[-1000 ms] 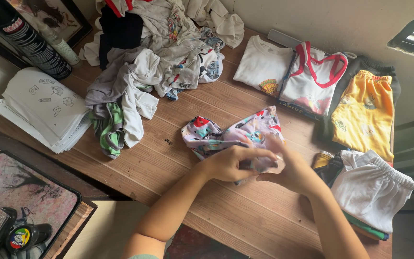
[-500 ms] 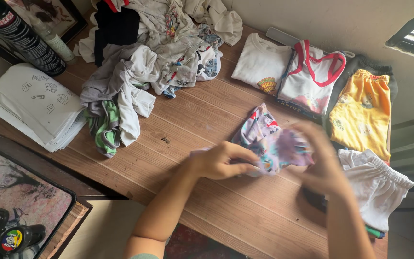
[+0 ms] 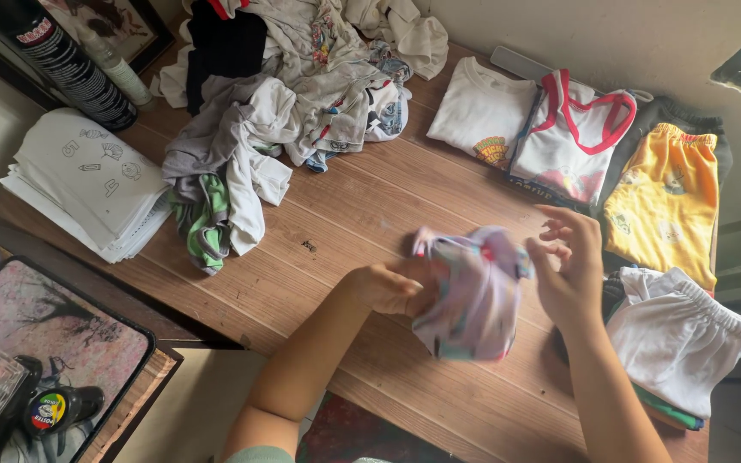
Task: The person picks up several garments from a pile, smooths them on a wooden surface, and folds them into small rectangular bundles, stacking them neatly on the desk.
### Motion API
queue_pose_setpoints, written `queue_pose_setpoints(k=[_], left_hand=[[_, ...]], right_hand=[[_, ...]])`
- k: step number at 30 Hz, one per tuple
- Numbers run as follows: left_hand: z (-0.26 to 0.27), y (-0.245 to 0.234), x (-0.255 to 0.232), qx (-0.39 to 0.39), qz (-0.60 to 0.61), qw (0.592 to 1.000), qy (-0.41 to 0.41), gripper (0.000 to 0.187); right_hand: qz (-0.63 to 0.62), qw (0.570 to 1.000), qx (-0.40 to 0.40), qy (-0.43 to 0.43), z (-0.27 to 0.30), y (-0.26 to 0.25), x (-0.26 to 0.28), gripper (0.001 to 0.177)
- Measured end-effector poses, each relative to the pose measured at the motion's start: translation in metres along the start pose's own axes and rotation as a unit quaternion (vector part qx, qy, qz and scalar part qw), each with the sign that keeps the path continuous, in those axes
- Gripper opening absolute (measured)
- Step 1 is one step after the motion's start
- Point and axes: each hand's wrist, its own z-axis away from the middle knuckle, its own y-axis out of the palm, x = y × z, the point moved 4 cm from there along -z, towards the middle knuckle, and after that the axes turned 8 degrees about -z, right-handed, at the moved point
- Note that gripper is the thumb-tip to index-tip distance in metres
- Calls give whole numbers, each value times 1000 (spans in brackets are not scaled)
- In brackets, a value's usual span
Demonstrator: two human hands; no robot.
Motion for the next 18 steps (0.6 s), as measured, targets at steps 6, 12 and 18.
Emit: queue_pose_setpoints(k=[6, 12, 18], left_hand=[[-13, 27, -24, 10, -28, 990, 140, 90], [-20, 22, -34, -253, -293, 913, 130, 42], [-18, 3, -41, -372, -111, 906, 170, 30]], right_hand=[[-180, 960, 199, 77, 7, -7, -18, 32], [-129, 981, 145, -27, 10, 7, -14, 9], [-68, 988, 93, -107, 14, 10, -6, 25]])
